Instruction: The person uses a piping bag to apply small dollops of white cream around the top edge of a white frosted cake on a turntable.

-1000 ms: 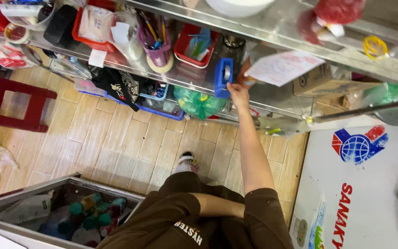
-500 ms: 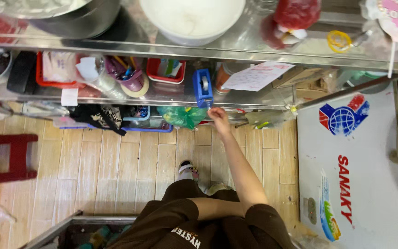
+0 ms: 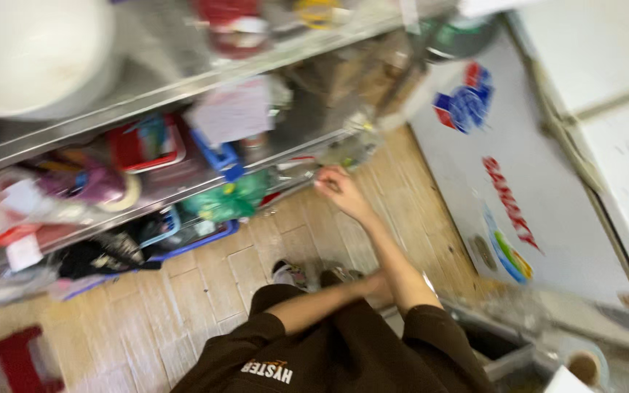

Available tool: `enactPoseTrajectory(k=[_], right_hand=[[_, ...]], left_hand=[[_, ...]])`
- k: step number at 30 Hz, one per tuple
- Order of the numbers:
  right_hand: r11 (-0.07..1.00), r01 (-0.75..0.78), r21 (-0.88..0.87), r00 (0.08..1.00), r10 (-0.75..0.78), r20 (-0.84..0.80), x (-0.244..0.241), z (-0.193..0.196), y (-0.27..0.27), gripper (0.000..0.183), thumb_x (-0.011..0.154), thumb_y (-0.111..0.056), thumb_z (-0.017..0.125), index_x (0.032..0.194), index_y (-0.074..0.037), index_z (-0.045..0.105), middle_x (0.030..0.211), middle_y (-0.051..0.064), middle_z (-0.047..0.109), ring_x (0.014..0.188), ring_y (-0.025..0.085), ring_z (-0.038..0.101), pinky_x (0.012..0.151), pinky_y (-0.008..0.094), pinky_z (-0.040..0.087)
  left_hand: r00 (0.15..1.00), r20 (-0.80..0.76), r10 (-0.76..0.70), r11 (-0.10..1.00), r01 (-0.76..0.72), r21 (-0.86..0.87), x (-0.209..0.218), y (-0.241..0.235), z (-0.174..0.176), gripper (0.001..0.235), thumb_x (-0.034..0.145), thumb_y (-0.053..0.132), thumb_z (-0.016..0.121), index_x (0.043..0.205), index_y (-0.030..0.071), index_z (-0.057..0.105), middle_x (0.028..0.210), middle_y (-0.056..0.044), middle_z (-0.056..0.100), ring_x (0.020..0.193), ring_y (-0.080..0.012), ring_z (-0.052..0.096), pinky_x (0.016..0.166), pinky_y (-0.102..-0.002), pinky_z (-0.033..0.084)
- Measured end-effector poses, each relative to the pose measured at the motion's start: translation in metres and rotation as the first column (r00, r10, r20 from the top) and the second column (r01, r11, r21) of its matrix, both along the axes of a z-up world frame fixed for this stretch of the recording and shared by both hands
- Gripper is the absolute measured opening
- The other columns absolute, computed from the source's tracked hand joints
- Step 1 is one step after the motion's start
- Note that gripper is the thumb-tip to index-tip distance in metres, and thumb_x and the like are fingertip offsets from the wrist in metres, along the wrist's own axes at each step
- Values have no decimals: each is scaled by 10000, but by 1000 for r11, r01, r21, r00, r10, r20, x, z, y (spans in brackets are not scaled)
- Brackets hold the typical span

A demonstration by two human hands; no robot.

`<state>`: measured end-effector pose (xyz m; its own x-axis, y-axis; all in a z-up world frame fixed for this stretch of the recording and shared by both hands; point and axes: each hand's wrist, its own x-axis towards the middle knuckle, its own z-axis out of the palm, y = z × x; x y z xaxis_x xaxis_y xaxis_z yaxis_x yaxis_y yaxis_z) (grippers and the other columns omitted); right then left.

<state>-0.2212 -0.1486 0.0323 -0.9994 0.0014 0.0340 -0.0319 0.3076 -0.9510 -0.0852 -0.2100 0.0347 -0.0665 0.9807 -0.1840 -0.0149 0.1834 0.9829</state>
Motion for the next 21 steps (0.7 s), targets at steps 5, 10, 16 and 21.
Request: enactPoseTrajectory(k=[5,10,16,21], right_hand=[[900,435,-27,900,-436,-21,215,131,136,65,1010,-126,621,1004,-61,618,1284,74,578,1192,194,556,977,316,471],[718,690,90,722,-691,-30,369,182,169,102,1027,-124,597,940,-86,559,1249,75,519,1188,214,489,1055,331,379],[494,787,370,536,-844,-15,418,215,151,111,904,-138,710,906,-63,629,1205,98,524,1196,279,466,1059,371,356],[225,791,569,367,-919,-145,419,226,153,174,847,-215,788,873,-78,685,1121,77,569,1129,306,493,1018,431,362]], left_hand=[[997,67,-29,991,20,133,9,79,6,415,922,145,713,1317,78,604,1128,-78,707,1031,-140,666,906,-326,551],[927,183,-328,888,237,393,0,177,31,470,852,-39,576,1312,54,613,1213,-30,686,1052,-110,605,905,-279,510],[768,80,-636,716,548,432,30,250,127,454,838,-25,576,1277,71,645,1185,-16,697,983,-51,597,788,-231,484],[634,-168,-755,558,756,344,58,292,164,428,831,23,639,1241,122,706,859,-31,688,602,-65,483,564,-256,406]])
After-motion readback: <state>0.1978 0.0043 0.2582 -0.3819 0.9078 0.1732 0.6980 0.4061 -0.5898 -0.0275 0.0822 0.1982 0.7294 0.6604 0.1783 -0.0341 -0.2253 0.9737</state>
